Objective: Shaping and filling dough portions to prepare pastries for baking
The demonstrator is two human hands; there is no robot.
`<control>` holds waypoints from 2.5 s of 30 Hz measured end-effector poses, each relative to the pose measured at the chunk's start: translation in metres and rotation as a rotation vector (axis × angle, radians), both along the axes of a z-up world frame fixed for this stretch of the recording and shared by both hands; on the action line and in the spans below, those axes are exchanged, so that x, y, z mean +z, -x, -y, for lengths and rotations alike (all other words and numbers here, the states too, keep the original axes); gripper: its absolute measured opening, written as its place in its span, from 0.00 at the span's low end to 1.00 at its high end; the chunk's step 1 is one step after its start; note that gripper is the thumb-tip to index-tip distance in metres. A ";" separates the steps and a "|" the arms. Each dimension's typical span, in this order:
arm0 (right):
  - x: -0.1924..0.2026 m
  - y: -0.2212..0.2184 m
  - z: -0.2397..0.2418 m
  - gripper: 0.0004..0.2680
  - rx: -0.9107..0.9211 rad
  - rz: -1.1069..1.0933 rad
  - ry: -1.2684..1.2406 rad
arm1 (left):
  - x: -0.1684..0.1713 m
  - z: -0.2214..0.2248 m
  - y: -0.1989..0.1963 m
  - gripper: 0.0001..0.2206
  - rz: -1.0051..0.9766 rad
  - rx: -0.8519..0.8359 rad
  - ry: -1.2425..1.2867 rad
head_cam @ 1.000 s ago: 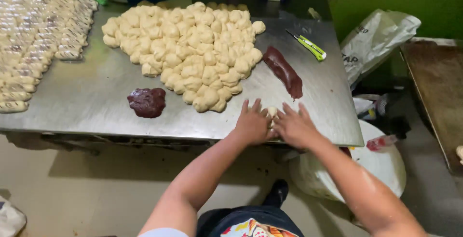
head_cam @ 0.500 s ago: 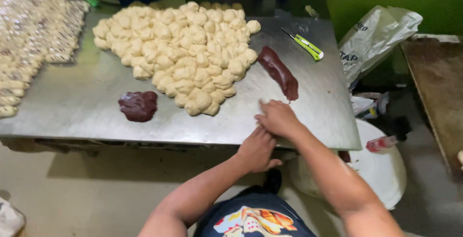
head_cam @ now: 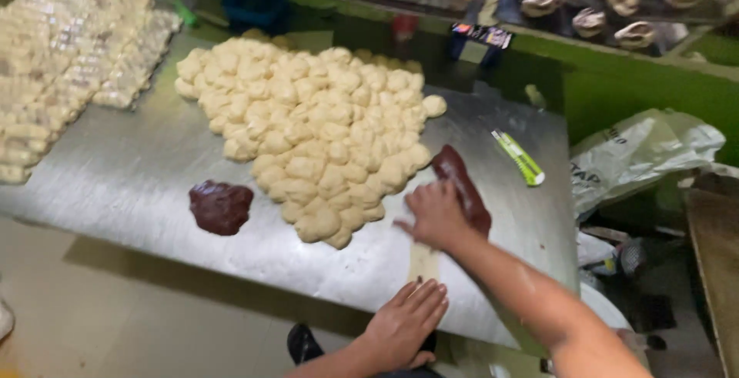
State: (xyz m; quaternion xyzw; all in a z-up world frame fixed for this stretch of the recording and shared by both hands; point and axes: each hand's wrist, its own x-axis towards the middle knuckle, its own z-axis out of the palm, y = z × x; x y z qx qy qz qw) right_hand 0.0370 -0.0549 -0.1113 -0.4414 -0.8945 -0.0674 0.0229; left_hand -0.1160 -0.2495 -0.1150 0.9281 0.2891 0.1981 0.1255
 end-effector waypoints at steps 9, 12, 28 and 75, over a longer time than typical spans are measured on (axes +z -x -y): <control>-0.016 0.015 0.052 0.28 -0.476 0.207 0.164 | -0.013 -0.004 0.045 0.37 0.530 -0.140 0.338; -0.050 -0.021 0.169 0.25 -0.197 0.161 -0.140 | -0.033 -0.016 0.050 0.27 0.686 0.098 0.411; -0.027 -0.056 0.181 0.21 -0.162 -0.038 -0.123 | -0.050 -0.054 0.036 0.18 0.159 0.214 -0.023; 0.033 0.020 0.265 0.35 -0.935 0.081 0.513 | -0.007 -0.097 0.045 0.19 0.188 0.173 0.845</control>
